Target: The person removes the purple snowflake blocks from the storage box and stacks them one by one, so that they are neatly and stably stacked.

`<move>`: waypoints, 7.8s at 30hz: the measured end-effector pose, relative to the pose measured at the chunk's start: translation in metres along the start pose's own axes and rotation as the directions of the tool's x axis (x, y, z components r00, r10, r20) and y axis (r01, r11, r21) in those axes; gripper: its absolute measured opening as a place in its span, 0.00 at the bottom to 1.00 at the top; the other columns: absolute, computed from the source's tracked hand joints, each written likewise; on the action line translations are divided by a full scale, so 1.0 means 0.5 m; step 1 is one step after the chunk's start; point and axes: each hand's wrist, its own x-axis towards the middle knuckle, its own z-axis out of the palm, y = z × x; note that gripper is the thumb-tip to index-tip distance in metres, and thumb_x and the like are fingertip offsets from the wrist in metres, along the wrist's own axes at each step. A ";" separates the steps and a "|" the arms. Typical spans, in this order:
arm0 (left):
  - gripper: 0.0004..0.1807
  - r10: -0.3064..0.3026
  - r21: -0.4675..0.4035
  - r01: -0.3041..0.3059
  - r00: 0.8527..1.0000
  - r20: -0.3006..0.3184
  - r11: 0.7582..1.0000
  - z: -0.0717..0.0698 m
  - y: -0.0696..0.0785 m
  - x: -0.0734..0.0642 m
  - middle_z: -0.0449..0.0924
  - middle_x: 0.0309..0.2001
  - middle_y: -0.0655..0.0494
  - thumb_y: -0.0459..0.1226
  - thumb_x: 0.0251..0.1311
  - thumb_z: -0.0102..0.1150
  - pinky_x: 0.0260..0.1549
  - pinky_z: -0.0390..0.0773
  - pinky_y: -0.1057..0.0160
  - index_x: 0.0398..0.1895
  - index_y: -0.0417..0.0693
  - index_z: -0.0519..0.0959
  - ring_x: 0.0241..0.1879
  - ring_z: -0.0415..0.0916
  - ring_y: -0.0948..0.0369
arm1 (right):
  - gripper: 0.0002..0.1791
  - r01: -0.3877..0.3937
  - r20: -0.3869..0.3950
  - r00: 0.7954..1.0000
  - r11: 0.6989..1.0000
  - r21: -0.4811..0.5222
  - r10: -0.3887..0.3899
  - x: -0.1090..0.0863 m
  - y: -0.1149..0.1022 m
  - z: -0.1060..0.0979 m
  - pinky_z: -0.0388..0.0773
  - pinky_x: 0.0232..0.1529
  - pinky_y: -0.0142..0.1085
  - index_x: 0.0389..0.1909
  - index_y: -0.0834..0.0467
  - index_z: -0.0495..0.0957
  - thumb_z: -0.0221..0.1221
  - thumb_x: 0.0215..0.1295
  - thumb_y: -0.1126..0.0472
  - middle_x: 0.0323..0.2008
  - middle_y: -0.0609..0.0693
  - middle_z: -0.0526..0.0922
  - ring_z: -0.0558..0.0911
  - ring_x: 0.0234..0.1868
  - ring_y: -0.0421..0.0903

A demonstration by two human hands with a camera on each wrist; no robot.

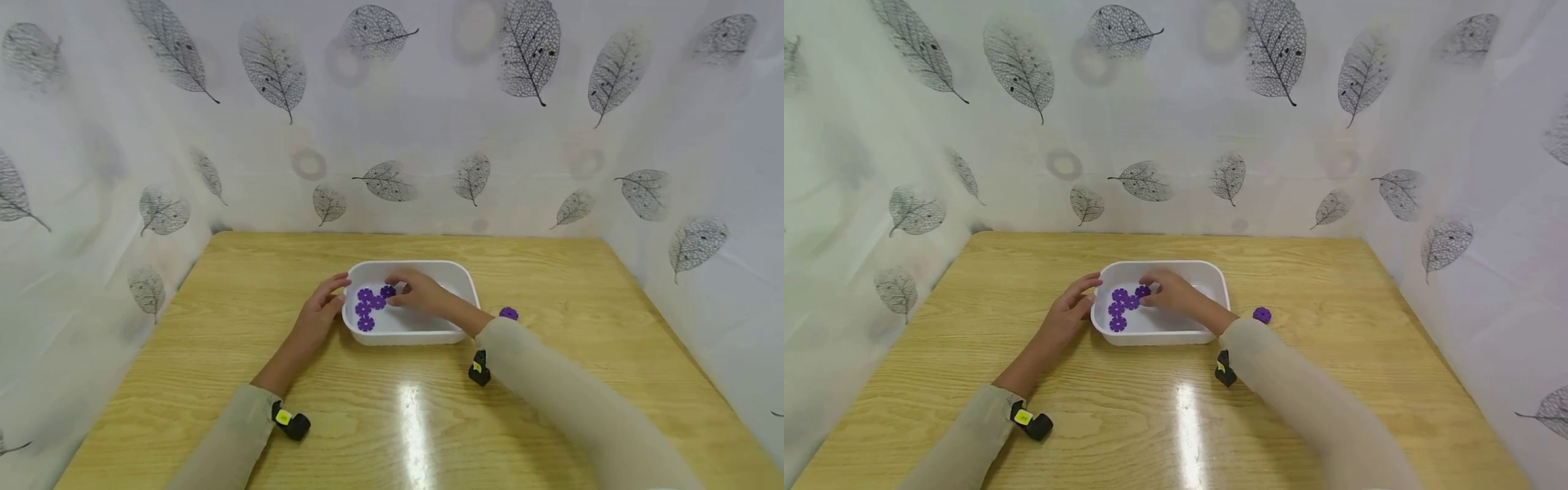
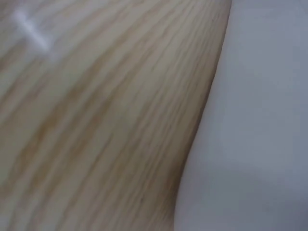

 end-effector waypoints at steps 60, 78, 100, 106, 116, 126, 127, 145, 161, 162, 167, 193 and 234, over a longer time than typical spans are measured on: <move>0.20 0.020 0.018 -0.020 1.000 -0.003 1.000 -0.003 -0.006 0.002 0.61 0.76 0.57 0.40 0.77 0.47 0.50 0.75 0.74 0.68 0.48 0.72 0.57 0.74 0.45 | 0.21 -0.078 0.028 0.996 0.983 -0.165 0.084 -0.004 -0.003 0.016 0.78 0.56 0.41 0.55 0.61 0.81 0.70 0.62 0.59 0.47 0.52 0.82 0.79 0.50 0.47; 0.21 0.023 0.016 -0.023 1.000 0.004 1.000 -0.003 0.003 -0.001 0.60 0.77 0.54 0.41 0.77 0.47 0.50 0.75 0.74 0.69 0.47 0.72 0.58 0.73 0.45 | 0.23 0.000 -0.021 1.000 0.997 -0.078 -0.001 -0.012 -0.006 -0.006 0.79 0.49 0.37 0.56 0.59 0.80 0.70 0.62 0.57 0.45 0.51 0.81 0.78 0.46 0.45; 0.21 0.042 0.007 -0.043 0.999 0.014 0.999 -0.005 -0.010 0.005 0.60 0.77 0.53 0.40 0.77 0.48 0.52 0.73 0.75 0.69 0.44 0.71 0.61 0.73 0.43 | 0.21 0.038 -0.111 0.993 0.999 0.000 -0.038 -0.081 -0.014 -0.049 0.77 0.45 0.37 0.56 0.58 0.80 0.68 0.63 0.57 0.47 0.53 0.81 0.78 0.44 0.46; 0.21 0.033 -0.002 -0.033 0.999 0.017 0.999 -0.004 -0.010 0.004 0.60 0.77 0.55 0.40 0.77 0.48 0.51 0.75 0.74 0.69 0.45 0.71 0.60 0.73 0.44 | 0.20 0.078 -0.148 0.986 0.997 0.018 -0.075 -0.106 -0.002 -0.061 0.78 0.45 0.38 0.56 0.58 0.80 0.68 0.64 0.59 0.48 0.52 0.82 0.78 0.44 0.46; 0.21 0.035 0.016 -0.035 0.999 0.004 0.999 -0.003 -0.011 0.004 0.61 0.76 0.55 0.41 0.77 0.48 0.51 0.76 0.72 0.69 0.45 0.72 0.58 0.74 0.46 | 0.20 0.045 -0.203 0.978 0.999 0.018 -0.041 -0.155 0.011 -0.097 0.76 0.44 0.39 0.58 0.56 0.80 0.66 0.67 0.55 0.48 0.52 0.79 0.77 0.45 0.47; 0.21 0.019 0.015 -0.019 1.000 0.000 1.000 -0.002 -0.009 0.003 0.61 0.76 0.58 0.41 0.77 0.47 0.49 0.77 0.73 0.69 0.45 0.71 0.57 0.74 0.46 | 0.22 -0.030 -0.242 0.970 0.999 0.025 0.035 -0.194 0.031 -0.134 0.76 0.42 0.40 0.59 0.55 0.79 0.65 0.67 0.53 0.50 0.52 0.79 0.77 0.46 0.49; 0.21 0.020 0.012 -0.020 1.000 0.000 1.000 -0.002 -0.009 0.003 0.61 0.76 0.58 0.40 0.77 0.47 0.49 0.77 0.73 0.69 0.45 0.71 0.58 0.74 0.45 | 0.22 -0.034 -0.244 0.969 0.999 0.023 0.038 -0.198 0.032 -0.135 0.76 0.41 0.40 0.59 0.55 0.79 0.65 0.67 0.53 0.49 0.52 0.79 0.77 0.46 0.49; 0.21 0.025 0.008 -0.025 1.000 -0.007 1.000 -0.001 -0.005 0.003 0.61 0.76 0.55 0.39 0.77 0.47 0.48 0.78 0.72 0.68 0.46 0.72 0.56 0.75 0.46 | 0.28 -0.176 -0.302 0.940 0.984 -0.028 0.159 -0.276 0.101 -0.170 0.76 0.40 0.39 0.64 0.58 0.76 0.63 0.69 0.46 0.52 0.53 0.79 0.77 0.49 0.51; 0.20 0.006 -0.001 -0.006 1.000 -0.006 1.000 -0.001 -0.006 0.004 0.61 0.76 0.58 0.40 0.77 0.47 0.48 0.77 0.73 0.68 0.47 0.72 0.56 0.74 0.46 | 0.24 -0.232 -0.305 0.930 0.971 -0.058 0.204 -0.334 0.169 -0.177 0.78 0.36 0.34 0.60 0.64 0.76 0.62 0.71 0.53 0.50 0.58 0.79 0.78 0.48 0.53; 0.20 0.007 -0.001 -0.007 1.000 -0.004 1.000 -0.001 -0.007 0.005 0.61 0.76 0.58 0.40 0.77 0.47 0.48 0.77 0.73 0.68 0.47 0.72 0.56 0.74 0.46 | 0.24 -0.241 -0.301 0.930 0.969 -0.059 0.213 -0.337 0.173 -0.176 0.78 0.36 0.34 0.60 0.64 0.76 0.62 0.71 0.54 0.50 0.58 0.79 0.78 0.47 0.53; 0.20 0.007 0.003 -0.007 1.000 0.004 1.000 -0.003 -0.013 0.008 0.61 0.76 0.58 0.41 0.77 0.47 0.48 0.78 0.72 0.68 0.48 0.72 0.56 0.74 0.47 | 0.23 -0.259 -0.281 0.932 0.963 -0.072 0.229 -0.348 0.192 -0.171 0.77 0.41 0.36 0.60 0.64 0.76 0.62 0.71 0.56 0.52 0.59 0.79 0.79 0.48 0.53; 0.22 -0.029 -0.007 0.030 0.997 0.065 1.000 -0.012 -0.004 0.012 0.57 0.78 0.63 0.45 0.78 0.45 0.50 0.77 0.71 0.70 0.53 0.70 0.59 0.71 0.47 | 0.24 -0.225 -0.238 0.953 0.966 -0.127 0.190 -0.350 0.212 -0.159 0.77 0.41 0.36 0.59 0.67 0.76 0.64 0.69 0.56 0.47 0.59 0.80 0.77 0.43 0.48; 0.21 -0.006 0.003 0.006 0.998 0.060 1.000 -0.015 -0.007 0.007 0.57 0.77 0.60 0.43 0.78 0.45 0.48 0.78 0.71 0.70 0.50 0.70 0.56 0.73 0.47 | 0.27 -0.219 -0.230 0.955 0.969 -0.114 0.188 -0.356 0.212 -0.146 0.78 0.46 0.45 0.62 0.69 0.73 0.64 0.68 0.58 0.50 0.62 0.80 0.79 0.46 0.51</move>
